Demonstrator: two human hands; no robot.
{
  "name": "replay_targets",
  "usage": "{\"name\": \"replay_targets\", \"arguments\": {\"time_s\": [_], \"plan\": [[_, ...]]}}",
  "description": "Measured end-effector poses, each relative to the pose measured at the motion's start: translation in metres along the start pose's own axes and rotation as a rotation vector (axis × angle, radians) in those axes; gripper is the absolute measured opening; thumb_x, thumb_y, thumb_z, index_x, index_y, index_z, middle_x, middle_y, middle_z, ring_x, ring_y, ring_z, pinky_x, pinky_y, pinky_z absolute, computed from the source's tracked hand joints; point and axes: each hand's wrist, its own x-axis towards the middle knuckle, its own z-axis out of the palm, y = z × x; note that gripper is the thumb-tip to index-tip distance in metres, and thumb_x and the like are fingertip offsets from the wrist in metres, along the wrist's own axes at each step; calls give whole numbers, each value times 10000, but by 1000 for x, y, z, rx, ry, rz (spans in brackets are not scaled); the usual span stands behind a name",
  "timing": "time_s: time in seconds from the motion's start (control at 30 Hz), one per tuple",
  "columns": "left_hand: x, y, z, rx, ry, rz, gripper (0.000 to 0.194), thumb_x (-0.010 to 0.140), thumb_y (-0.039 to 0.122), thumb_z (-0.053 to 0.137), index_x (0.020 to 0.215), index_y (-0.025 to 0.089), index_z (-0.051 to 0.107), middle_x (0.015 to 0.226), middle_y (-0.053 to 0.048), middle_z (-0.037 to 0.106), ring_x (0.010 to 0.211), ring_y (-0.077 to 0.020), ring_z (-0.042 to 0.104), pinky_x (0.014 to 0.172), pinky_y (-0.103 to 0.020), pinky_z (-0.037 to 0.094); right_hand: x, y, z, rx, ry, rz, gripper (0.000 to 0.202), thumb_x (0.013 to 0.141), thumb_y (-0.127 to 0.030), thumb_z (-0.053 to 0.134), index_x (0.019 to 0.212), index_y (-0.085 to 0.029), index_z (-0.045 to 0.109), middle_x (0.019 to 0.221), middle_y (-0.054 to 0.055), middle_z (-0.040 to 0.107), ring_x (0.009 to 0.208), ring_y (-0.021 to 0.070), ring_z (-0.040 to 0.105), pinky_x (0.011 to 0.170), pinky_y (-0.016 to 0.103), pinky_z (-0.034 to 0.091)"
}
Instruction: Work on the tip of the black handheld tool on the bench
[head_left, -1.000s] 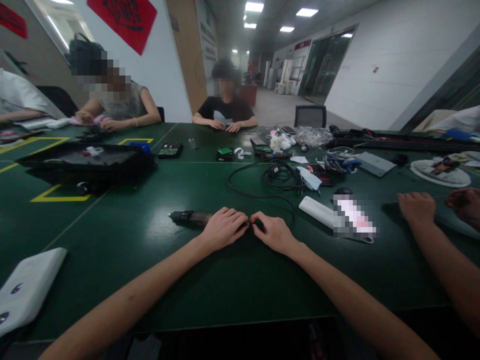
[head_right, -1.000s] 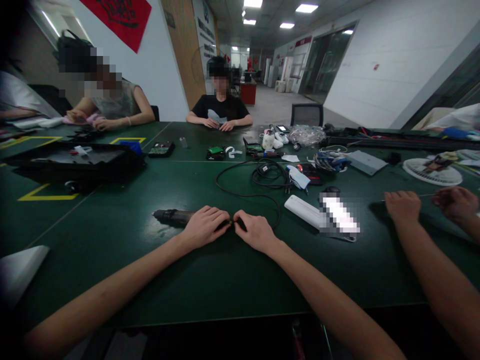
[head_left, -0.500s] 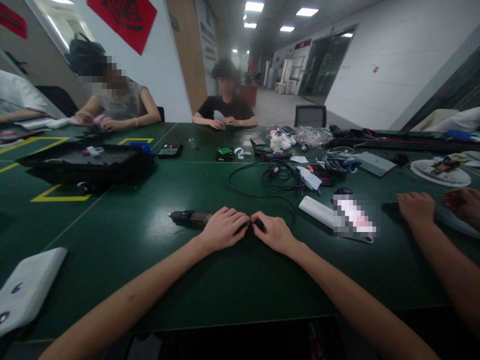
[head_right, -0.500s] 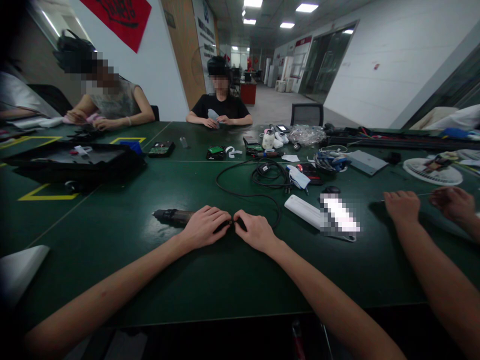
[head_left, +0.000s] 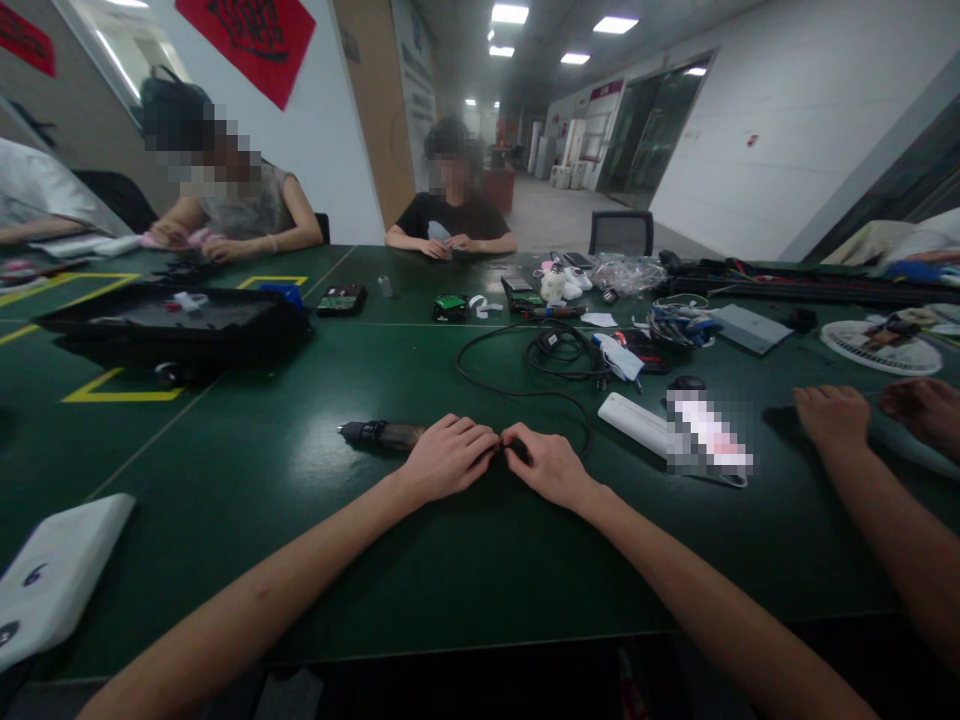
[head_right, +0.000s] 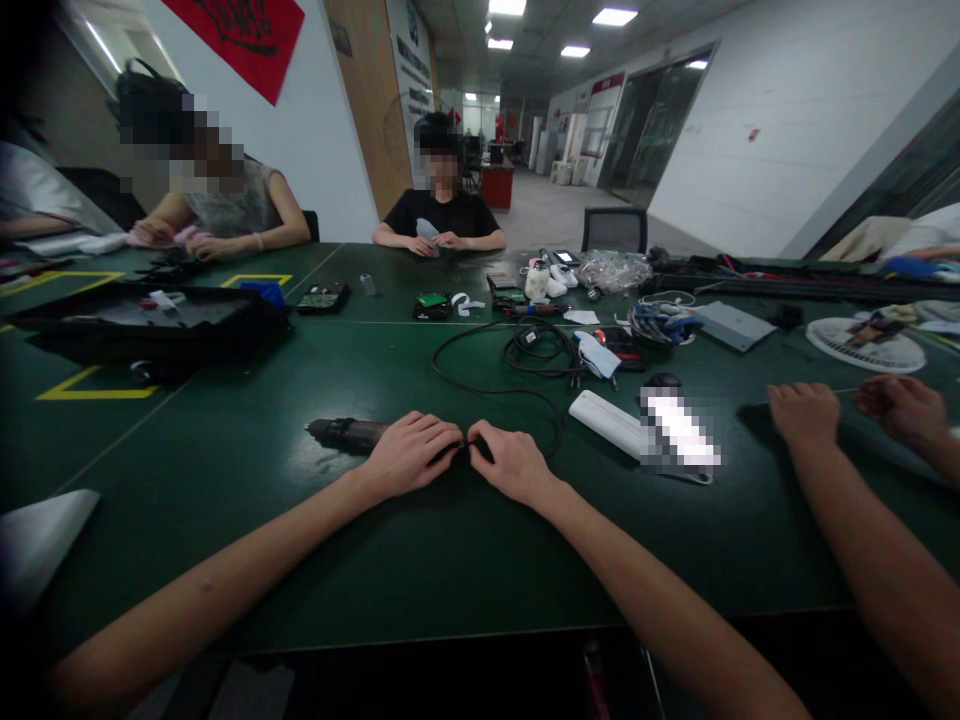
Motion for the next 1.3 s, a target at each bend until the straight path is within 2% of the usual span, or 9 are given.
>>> {"name": "replay_targets", "arguments": {"time_s": [0.17, 0.37, 0.53, 0.73, 1.3], "plan": [[1, 0, 2, 15, 5, -30, 246, 1064, 376, 449, 1148, 216, 615, 1119, -61, 709, 1016, -218, 639, 877, -402, 429, 0, 0, 0, -11, 2, 3, 154, 1004, -294, 558, 1148, -261, 603, 967, 6, 711, 750, 155, 641, 701, 257, 403], [0, 1, -2, -21, -10, -4, 251, 1027, 345, 492, 1221, 229, 603, 1196, -61, 701, 1043, -227, 635, 883, -408, 429, 0, -1, -1, -9, 1, -2, 152, 1005, -294, 554, 1146, -259, 601, 961, 3, 706, 757, 157, 642, 698, 260, 396], [1, 0, -1, -2, -2, -40, 235, 1052, 365, 468, 1161, 213, 611, 1116, -64, 715, 1001, -220, 646, 866, -399, 428, -1, -1, -1, -10, -1, -9, 152, 1014, -291, 541, 1153, -261, 593, 970, 0, 704, 743, 152, 633, 699, 260, 396], [0, 1, -2, -25, -12, -8, 243, 1032, 328, 487, 1224, 228, 596, 1225, -58, 699, 1057, -221, 640, 889, -403, 430, 0, 0, 0, -26, -3, -3, 147, 1017, -293, 541, 1151, -255, 589, 953, -2, 704, 733, 148, 630, 685, 256, 382], [0, 1, 1, -11, 26, -66, 245, 1048, 372, 476, 1176, 205, 602, 1297, -74, 675, 1057, -219, 651, 901, -401, 447, 0, 2, 2, -25, 2, -11, 150, 1015, -297, 545, 1152, -252, 587, 934, -2, 692, 721, 146, 614, 684, 257, 374]]}}
